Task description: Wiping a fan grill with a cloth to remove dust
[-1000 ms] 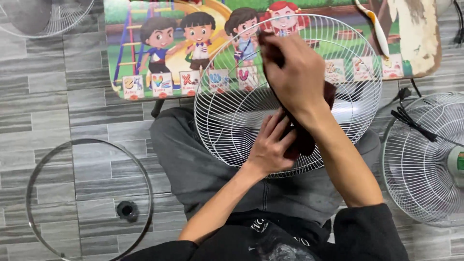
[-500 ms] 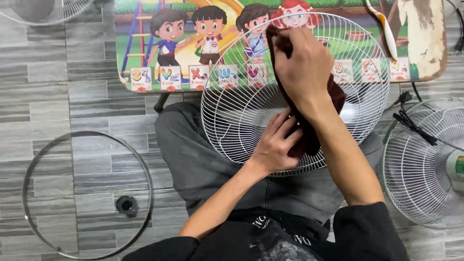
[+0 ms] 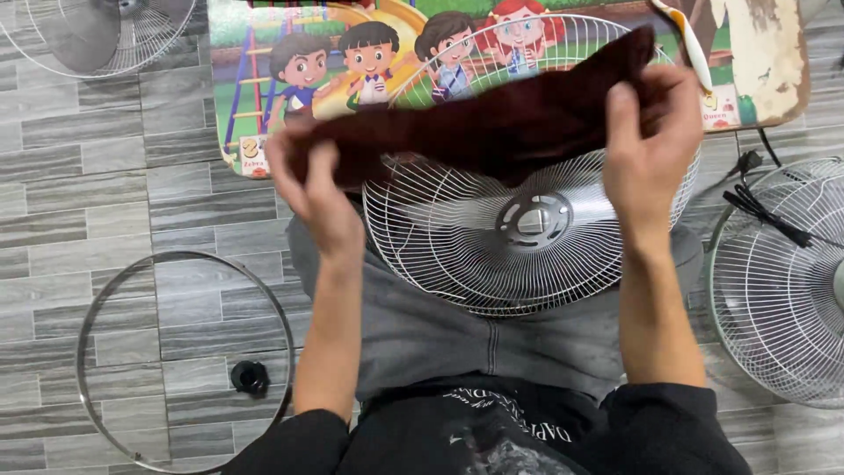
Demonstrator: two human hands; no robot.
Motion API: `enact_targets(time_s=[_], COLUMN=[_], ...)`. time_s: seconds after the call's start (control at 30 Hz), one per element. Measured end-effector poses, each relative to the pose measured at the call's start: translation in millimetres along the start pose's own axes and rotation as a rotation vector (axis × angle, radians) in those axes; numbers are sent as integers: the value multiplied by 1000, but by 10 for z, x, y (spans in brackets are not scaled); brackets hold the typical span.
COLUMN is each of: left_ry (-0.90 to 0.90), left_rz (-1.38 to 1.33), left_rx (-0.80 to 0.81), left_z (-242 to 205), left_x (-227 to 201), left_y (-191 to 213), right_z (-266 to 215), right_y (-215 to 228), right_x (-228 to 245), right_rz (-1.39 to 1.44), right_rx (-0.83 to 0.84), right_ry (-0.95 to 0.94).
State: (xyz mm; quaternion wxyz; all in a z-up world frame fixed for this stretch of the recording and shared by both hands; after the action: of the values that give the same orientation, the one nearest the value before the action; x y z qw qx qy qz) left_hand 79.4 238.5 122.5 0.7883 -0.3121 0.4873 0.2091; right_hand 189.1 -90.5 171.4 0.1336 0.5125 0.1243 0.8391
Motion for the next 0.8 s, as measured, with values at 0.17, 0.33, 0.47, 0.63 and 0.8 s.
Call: enact_targets(time_s=[0.17,0.33,0.47,0.63,0.8], left_ry=[-355,-724,-885,-722,-508], left_rz=[140,1037,1204,488,531], left_rx=[308,491,501,867,274], left_z=[572,280,-87,-308,744], left_x=[-150,-213,-212,-183,-6], left_y=[-632,-1190,-1273,-1214,-691], right_z=[-535,-1156,-1032,-329,462], right_y=[-76,-374,-499,-651,-362], right_x=[-166,-259,-44,500,100], right_rz=[142,224,356,239,-166], right_rx=[-1,140,110,418,36], right_ry=[-140,-312,-324,25,386])
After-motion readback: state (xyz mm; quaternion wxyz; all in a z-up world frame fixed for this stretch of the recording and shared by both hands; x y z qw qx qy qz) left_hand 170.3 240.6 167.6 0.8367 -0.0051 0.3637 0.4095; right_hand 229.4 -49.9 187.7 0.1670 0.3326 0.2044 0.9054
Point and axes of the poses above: each hand's wrist, its own z-axis towards the middle knuckle, its own y-axis out of the back of the hand, x = y × z, the point moved 9 cm from there along z, towards the middle knuckle, and after that the axes turned 6 degrees about -y, right-handed, at the moved point
